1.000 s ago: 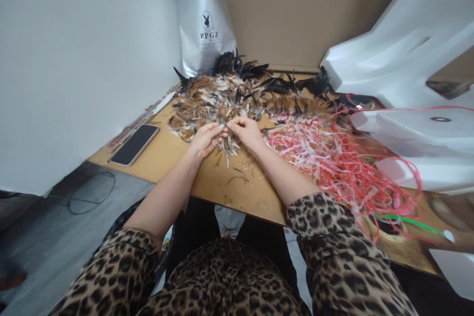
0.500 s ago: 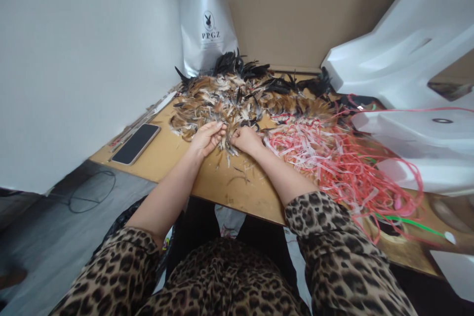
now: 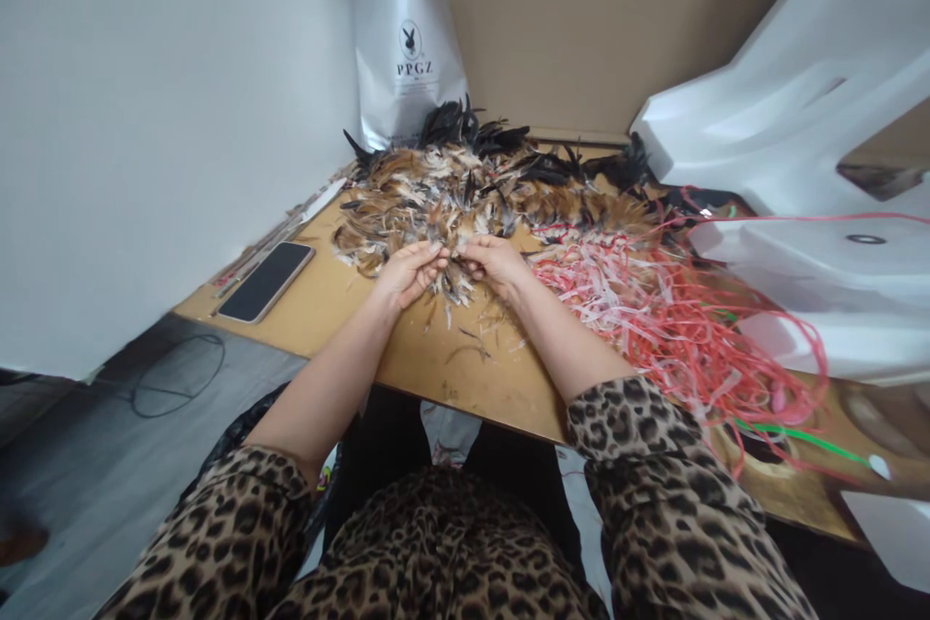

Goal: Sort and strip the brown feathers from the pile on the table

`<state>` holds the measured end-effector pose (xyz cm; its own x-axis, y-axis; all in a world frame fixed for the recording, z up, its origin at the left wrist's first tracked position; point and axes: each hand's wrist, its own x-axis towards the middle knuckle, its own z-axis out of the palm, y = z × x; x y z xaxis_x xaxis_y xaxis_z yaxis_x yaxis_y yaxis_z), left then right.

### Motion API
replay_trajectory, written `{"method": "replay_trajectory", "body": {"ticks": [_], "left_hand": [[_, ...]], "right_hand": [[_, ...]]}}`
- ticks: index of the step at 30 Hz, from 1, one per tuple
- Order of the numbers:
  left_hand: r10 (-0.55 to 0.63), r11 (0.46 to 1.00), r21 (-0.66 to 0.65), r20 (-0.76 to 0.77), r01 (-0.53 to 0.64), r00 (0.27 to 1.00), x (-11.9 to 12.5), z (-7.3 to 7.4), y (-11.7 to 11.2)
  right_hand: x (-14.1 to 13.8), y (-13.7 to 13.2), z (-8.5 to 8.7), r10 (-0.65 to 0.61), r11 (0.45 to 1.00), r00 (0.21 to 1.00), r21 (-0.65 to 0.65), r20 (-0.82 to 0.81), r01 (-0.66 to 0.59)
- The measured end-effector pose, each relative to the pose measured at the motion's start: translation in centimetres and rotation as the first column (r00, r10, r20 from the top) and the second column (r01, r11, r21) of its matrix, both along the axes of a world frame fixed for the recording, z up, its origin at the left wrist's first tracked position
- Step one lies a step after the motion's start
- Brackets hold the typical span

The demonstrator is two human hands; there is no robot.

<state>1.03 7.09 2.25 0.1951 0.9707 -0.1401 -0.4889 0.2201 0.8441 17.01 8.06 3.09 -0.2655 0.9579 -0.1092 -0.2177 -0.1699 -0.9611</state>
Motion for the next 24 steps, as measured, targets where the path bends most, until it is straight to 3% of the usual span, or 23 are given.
{"method": "replay_trajectory", "body": {"ticks": [10,24], "left_hand": [[-0.035,0.998,0.04,-0.096,0.039,0.995,0.39,-0.08,-0.33],[-0.082,0.993,0.072,-0.121,0.092,0.989,0.37,-0.41,-0.29]], "right_hand": [[-0.42,-0.1,0.02,-0.028,0.998,0.999,0.063,-0.037,0.031],[-0.68,-0.65,0.56,-0.05,0.991,0.997,0.126,0.062,0.042]]}}
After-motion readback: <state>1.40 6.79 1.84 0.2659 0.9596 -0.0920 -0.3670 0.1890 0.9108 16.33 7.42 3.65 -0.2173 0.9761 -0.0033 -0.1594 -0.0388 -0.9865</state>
